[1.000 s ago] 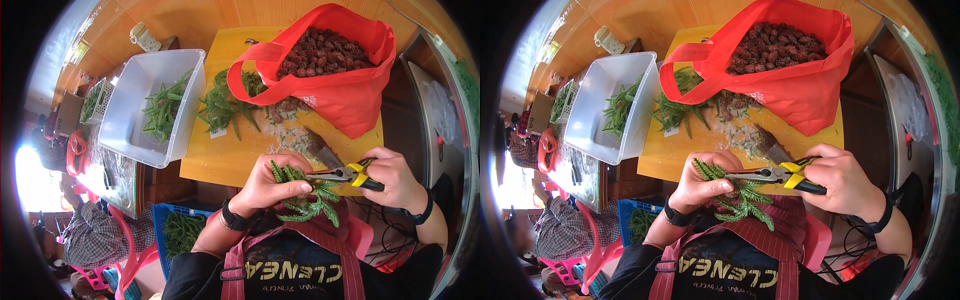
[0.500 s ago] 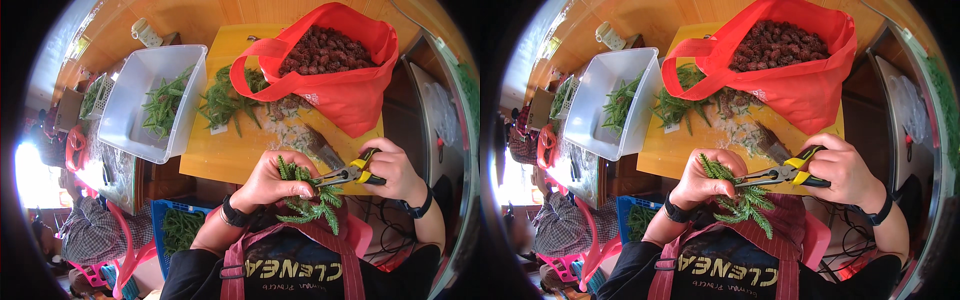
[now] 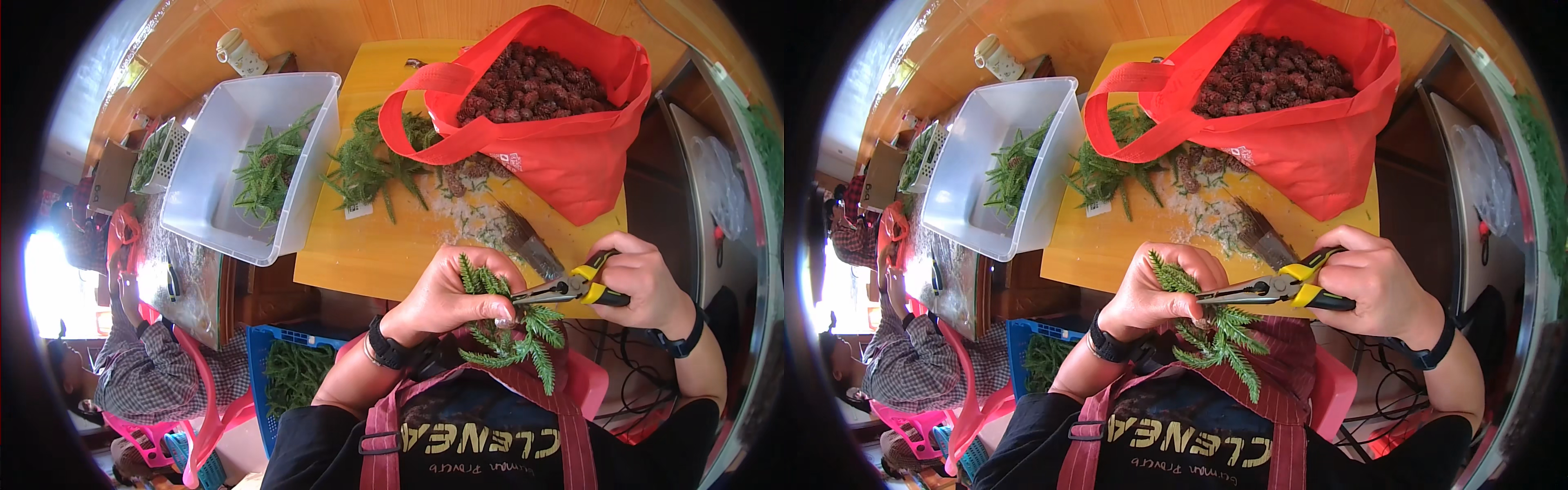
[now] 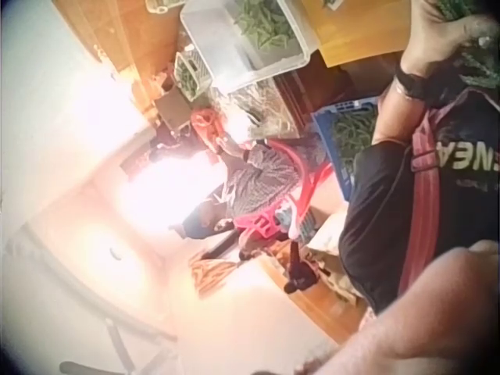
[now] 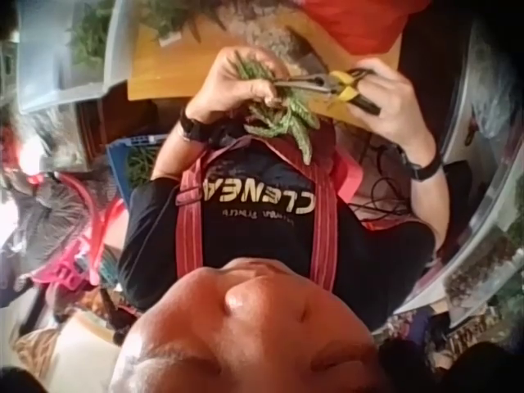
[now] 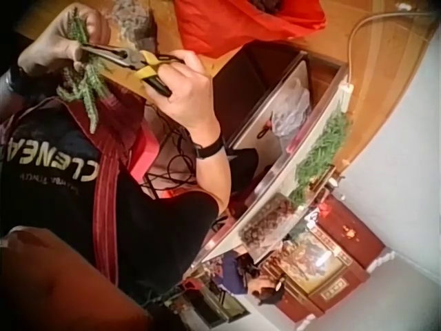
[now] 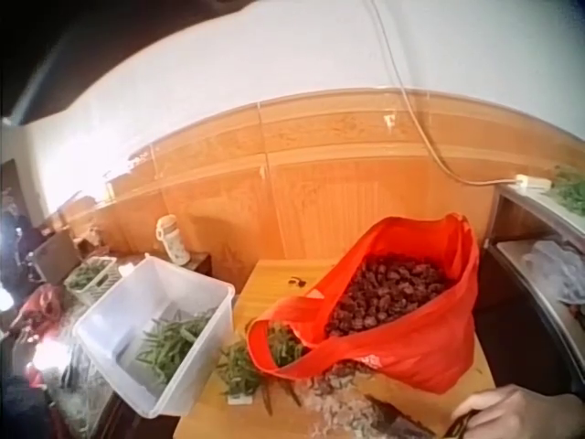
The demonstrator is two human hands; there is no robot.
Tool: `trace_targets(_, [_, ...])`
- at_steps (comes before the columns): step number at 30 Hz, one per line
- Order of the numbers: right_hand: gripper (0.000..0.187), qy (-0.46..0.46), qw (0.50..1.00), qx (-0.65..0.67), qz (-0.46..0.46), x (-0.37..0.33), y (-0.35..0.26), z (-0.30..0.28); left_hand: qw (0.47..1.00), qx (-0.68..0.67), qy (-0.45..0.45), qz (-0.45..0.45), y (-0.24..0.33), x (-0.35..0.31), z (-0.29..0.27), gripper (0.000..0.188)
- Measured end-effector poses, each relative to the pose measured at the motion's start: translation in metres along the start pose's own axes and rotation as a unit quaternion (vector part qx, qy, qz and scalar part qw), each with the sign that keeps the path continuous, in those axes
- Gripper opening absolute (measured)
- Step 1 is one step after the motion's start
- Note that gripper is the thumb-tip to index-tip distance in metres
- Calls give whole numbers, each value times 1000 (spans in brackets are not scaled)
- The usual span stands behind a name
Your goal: Trimming and cleaning green plant stems using handheld cutters.
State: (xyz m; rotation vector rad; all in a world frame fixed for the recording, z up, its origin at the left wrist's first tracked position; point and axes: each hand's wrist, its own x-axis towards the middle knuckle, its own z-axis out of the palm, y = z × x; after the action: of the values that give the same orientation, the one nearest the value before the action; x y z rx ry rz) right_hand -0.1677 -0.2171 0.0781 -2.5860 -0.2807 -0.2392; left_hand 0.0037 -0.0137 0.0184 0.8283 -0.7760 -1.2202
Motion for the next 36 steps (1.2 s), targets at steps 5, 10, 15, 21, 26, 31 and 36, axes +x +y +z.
trace_targets(5, [23,9,1000,-22,-15,-2,-2,-1,1000,-19,4,-11,-3,-1,0,28])
trace_targets(10, [23,-1,1000,-13,25,-4,-1,3,999,-32,26,-33,-6,-1,-4,34])
trace_targets(15, [22,6,999,28,44,0,1,3,998,-46,39,-32,1,0,-3,32])
trace_targets(21, [22,3,997,33,66,-3,2,3,998,-19,47,-47,0,-1,-4,29])
trace_targets(26, [21,-15,994,19,107,-6,1,4,996,34,68,-36,-4,0,-5,30])
trace_targets(31, [18,56,985,110,119,-10,8,10,994,58,73,-52,-9,-2,-10,30])
trace_targets(36, [16,72,926,61,364,-33,13,22,992,45,113,-31,-6,-4,-12,25])
